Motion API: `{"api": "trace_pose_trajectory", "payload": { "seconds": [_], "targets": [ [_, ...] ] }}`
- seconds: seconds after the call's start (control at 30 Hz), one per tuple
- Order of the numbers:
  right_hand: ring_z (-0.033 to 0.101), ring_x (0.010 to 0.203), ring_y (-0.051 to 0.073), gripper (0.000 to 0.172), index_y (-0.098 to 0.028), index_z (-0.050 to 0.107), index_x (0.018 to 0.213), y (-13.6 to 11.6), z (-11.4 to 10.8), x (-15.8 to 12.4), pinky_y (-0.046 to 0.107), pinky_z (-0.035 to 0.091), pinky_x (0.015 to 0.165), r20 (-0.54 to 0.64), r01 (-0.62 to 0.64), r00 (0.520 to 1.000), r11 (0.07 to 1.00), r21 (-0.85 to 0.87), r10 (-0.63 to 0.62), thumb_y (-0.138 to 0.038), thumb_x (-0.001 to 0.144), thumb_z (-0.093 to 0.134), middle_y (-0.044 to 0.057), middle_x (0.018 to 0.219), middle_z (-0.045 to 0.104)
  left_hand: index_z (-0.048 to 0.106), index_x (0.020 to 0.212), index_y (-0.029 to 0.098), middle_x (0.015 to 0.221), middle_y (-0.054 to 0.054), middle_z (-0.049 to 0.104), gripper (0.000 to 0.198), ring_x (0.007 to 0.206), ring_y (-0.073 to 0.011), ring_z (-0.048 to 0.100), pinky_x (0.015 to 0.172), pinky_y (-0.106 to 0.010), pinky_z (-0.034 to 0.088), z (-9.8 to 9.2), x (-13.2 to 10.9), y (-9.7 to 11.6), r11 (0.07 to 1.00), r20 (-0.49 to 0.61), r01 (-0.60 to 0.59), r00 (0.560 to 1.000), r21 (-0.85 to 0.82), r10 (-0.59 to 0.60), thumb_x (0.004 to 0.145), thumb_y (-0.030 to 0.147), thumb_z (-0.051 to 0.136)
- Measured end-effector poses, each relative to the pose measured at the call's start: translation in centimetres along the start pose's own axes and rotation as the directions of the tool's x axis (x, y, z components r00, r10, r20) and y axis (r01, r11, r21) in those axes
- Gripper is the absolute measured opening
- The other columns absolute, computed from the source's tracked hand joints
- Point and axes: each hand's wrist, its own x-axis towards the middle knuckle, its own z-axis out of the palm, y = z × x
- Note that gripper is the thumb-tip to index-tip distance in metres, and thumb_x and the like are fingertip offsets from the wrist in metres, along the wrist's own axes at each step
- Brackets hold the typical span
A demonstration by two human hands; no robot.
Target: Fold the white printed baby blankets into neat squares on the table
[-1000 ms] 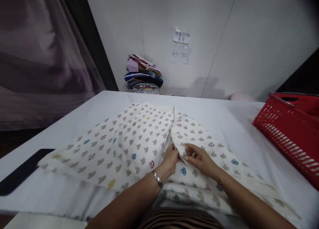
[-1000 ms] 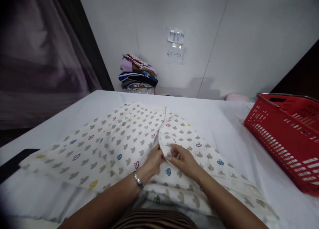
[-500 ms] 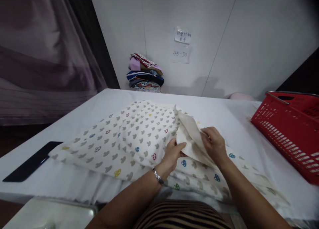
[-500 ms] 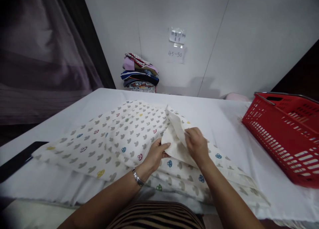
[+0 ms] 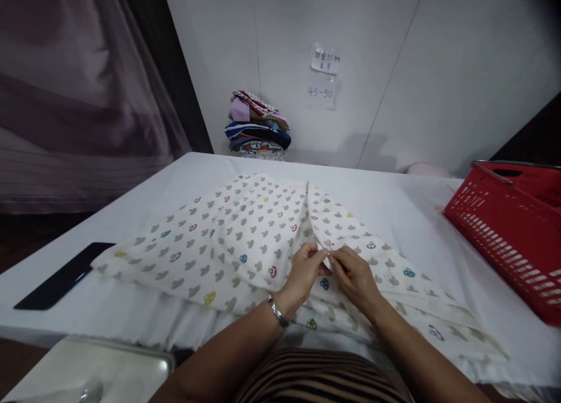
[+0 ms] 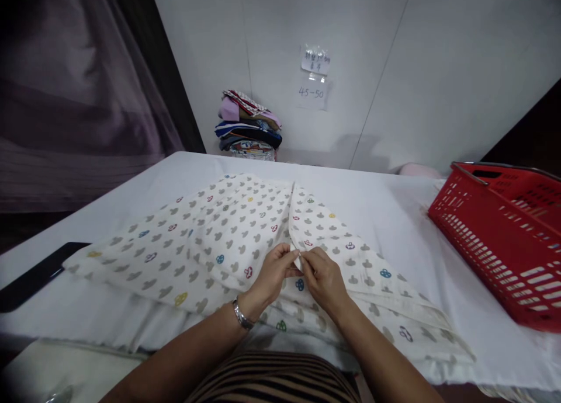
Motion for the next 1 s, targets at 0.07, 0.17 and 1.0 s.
{"api": "trace_pose_trajectory", "payload": {
  "seconds": [0.07,0.17,1.0],
  "targets": [
    [0.055,0.071,0.016,0.019,-0.021,0.062,0.091,-0.1,0.0,-0.1,0.028,0.044,0.064,-0.012,-0.001,1.0,1.0,-0.011,0.001,-0.024,0.093,0.044,0.003,0.075,0.057,0.053,0.071,0.015,0.067,0.003,0.054,0.032,0.058,-0.0087,0.052,0.057,-0.023,0.05,0.1,0.0,-0.1,1.0,0.014,-0.004,1.0,-0.005,0.004,0.065,0.039,0.073],
    [0.056,0.072,0.016,0.019,-0.021,0.062,0.092,-0.3,0.1,-0.4,0.028,0.046,0.065,-0.02,-0.025,1.0,0.998,-0.053,0.024,-0.024,0.094,0.043,0.003,0.077,0.058,0.054,0.072,0.015,0.067,0.002,0.055,0.031,0.058,-0.0091,0.053,0.057,-0.024,0.051,0.0,0.1,-0.5,1.0,0.034,-0.015,0.999,-0.004,0.016,0.066,0.039,0.072],
    [0.059,0.082,0.02,0.024,-0.024,0.068,0.103,3.0,-7.1,0.8,0.029,0.05,0.072,-0.243,-0.115,0.96,0.988,0.102,0.137,-0.033,0.082,0.06,0.005,0.093,0.064,0.071,0.082,0.015,0.075,-0.003,0.067,0.025,0.067,-0.0123,0.059,0.065,-0.024,0.048,6.4,3.8,0.6,0.908,0.415,-0.329,0.887,0.261,0.202,0.081,0.034,0.054]
  ]
}}
